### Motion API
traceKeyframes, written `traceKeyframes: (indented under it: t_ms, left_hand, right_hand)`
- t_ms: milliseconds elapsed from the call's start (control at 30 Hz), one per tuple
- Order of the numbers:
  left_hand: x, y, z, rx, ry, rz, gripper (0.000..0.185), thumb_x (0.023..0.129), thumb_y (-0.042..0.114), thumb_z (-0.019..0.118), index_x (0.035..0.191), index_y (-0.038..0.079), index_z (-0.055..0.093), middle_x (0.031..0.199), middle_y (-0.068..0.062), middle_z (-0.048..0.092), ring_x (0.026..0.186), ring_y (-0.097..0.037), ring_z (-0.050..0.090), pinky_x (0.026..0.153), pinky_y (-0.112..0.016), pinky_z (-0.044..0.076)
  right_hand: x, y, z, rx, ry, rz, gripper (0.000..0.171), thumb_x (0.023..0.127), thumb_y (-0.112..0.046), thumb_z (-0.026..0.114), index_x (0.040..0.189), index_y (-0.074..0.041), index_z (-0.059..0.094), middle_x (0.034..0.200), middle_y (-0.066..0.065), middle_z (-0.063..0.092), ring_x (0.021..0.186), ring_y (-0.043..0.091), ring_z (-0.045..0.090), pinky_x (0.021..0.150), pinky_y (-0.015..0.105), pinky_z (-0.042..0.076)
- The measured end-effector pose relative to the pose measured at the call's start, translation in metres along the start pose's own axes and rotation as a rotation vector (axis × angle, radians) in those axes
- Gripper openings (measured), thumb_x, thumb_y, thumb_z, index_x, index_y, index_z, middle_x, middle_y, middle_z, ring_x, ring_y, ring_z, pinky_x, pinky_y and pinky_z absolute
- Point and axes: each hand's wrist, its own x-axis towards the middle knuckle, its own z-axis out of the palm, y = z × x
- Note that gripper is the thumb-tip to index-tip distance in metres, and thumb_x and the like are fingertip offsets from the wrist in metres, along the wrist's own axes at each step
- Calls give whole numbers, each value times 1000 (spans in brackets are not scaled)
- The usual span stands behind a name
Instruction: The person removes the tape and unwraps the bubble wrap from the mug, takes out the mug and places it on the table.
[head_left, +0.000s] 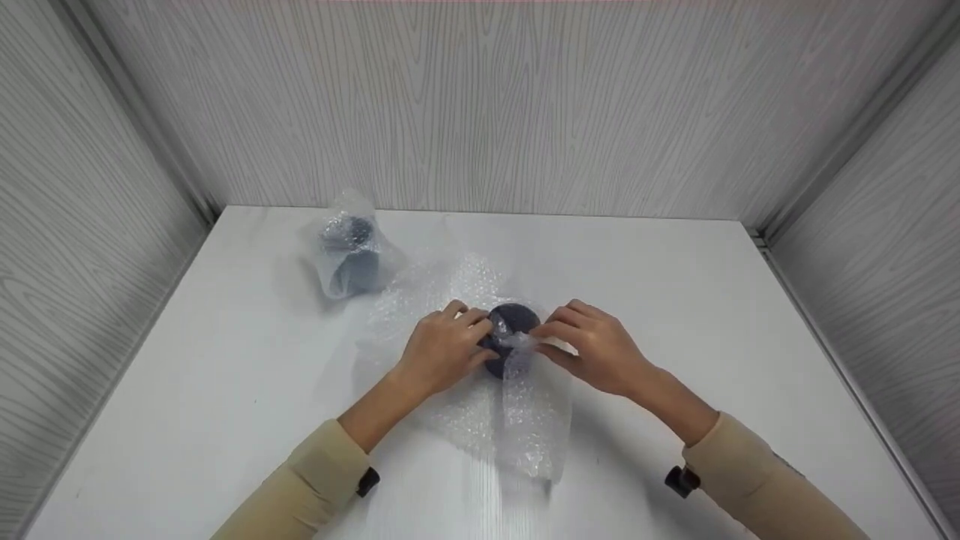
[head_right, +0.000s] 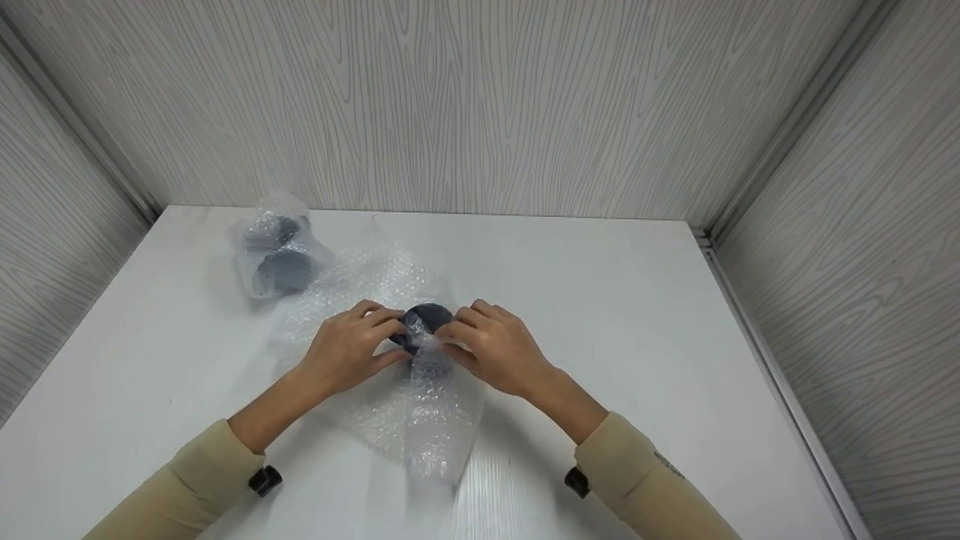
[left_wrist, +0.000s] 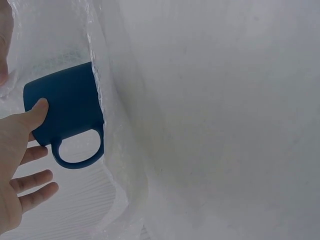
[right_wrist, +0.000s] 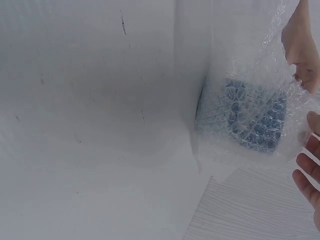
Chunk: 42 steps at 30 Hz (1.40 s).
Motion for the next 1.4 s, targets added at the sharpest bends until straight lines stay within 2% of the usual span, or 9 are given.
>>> traceKeyframes:
  t_ms: [300, 533, 767, 1033, 1400]
  left_hand:
    - [1, 0, 0, -25, -4, -5, 39, 85, 49, 84, 108, 19, 75, 114, 5, 77, 104, -18, 71, 74, -32, 64]
    - [1, 1, 0, -19, 7, -2, 38, 84, 49, 85, 106, 19, 74, 116, 5, 77, 103, -19, 71, 70, -32, 63]
    - [1, 0, 0, -29, 10, -6, 39, 84, 49, 85, 107, 19, 75, 115, 4, 78, 101, -19, 71, 71, -32, 63]
    - [1, 0, 1, -31, -3, -13, 38, 84, 48, 85, 107, 19, 75, 116, 4, 78, 101, -19, 71, 73, -33, 63]
    - [-2, -1, 1, -20, 16, 1, 39, 83, 49, 85, 105, 19, 73, 116, 5, 77, 101, -19, 72, 72, -33, 63]
  right_hand:
    - [-3, 1, -6, -43, 0, -6, 21, 85, -14, 89, 103, -16, 78, 95, -3, 76, 87, 14, 67, 71, 28, 59]
    - [-9, 1, -10, -27, 14, -29, 22, 84, -11, 89, 101, -16, 76, 95, -3, 75, 87, 15, 67, 72, 29, 59]
    - [-10, -1, -10, -12, 18, -45, 25, 82, -10, 90, 101, -15, 76, 96, -2, 75, 87, 15, 67, 71, 29, 59]
    - [-4, -6, -11, -8, -30, -16, 20, 86, -21, 87, 104, -17, 78, 97, -2, 75, 92, 15, 68, 75, 30, 61]
    - [16, -20, -6, -16, -5, 10, 18, 88, -28, 86, 99, -16, 79, 93, -2, 74, 85, 15, 65, 68, 31, 58]
